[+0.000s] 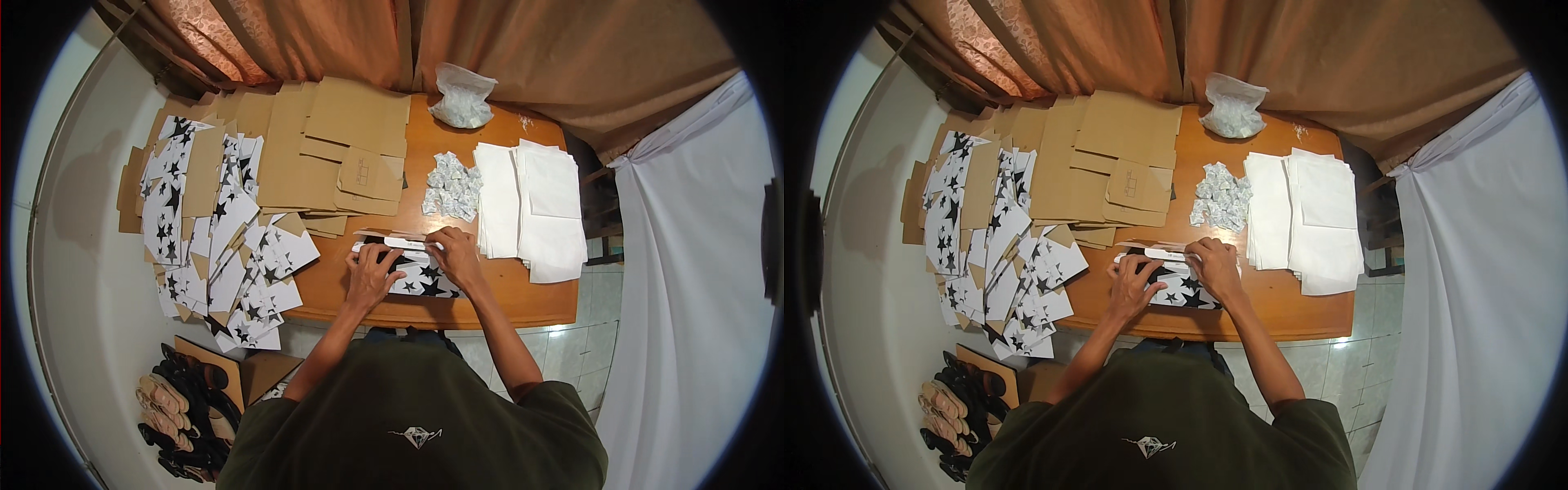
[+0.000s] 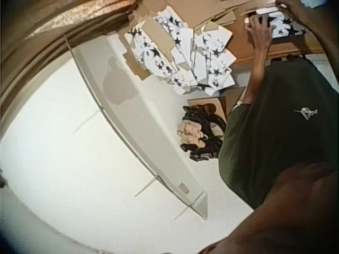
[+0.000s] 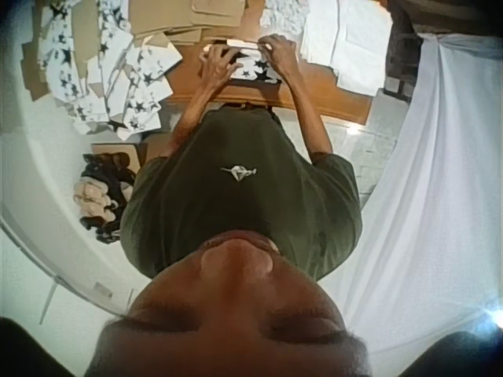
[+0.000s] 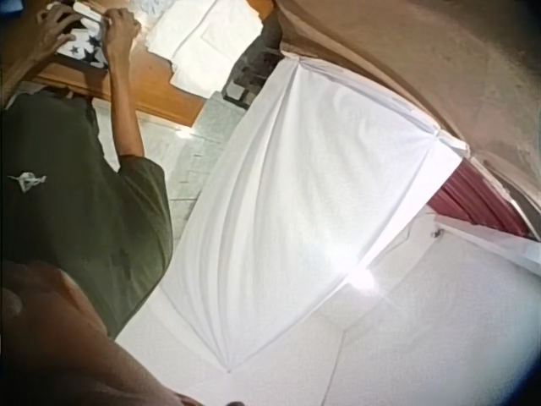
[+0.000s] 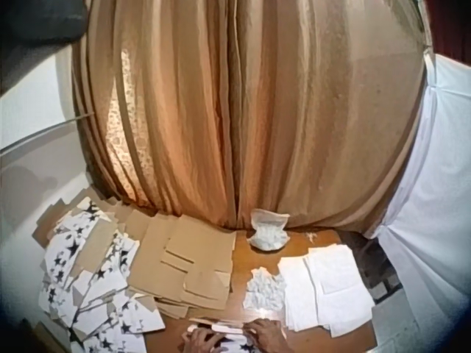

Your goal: The user is seen folding and assembling cardboard shoe boxes with a star pattern printed on them.

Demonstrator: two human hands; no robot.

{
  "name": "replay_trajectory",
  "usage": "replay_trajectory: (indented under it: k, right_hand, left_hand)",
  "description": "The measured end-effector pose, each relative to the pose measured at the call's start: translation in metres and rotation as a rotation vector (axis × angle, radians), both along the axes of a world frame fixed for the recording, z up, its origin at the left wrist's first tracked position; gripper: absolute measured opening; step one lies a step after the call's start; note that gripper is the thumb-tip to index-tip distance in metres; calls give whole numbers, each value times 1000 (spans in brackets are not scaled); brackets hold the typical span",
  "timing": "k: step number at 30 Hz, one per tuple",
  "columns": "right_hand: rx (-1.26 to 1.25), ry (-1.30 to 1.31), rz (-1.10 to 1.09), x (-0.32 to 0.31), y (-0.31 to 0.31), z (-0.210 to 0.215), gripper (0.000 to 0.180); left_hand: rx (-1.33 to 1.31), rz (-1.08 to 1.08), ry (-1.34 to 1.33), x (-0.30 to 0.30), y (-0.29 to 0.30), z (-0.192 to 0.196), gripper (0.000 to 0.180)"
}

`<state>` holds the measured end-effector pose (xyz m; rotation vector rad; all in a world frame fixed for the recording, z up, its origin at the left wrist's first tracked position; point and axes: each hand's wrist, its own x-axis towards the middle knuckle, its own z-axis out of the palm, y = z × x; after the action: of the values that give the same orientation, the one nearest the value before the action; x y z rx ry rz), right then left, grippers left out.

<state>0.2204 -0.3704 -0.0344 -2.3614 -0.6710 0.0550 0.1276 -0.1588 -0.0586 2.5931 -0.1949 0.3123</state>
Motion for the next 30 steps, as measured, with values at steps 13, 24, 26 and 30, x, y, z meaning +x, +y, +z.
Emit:
replay_trajectory:
  k: [13,24,26,30]
  right_hand:
    - [255,50,66,-17,-1,-8,13]
    - [111,-30,123,-31,-9,-6,23]
    - [107,-56,134,-32,-7,-6,27]
    - [-33,-225,136,-34,-4,-22,27]
  left_hand:
    - [-2,35,-125,-17,2,-21,53]
    - [125,-52,4,-5,7,-4,63]
    - [101,-51,41,-3,7,-7,63]
    - [70,-55,44,4,6,-4,60]
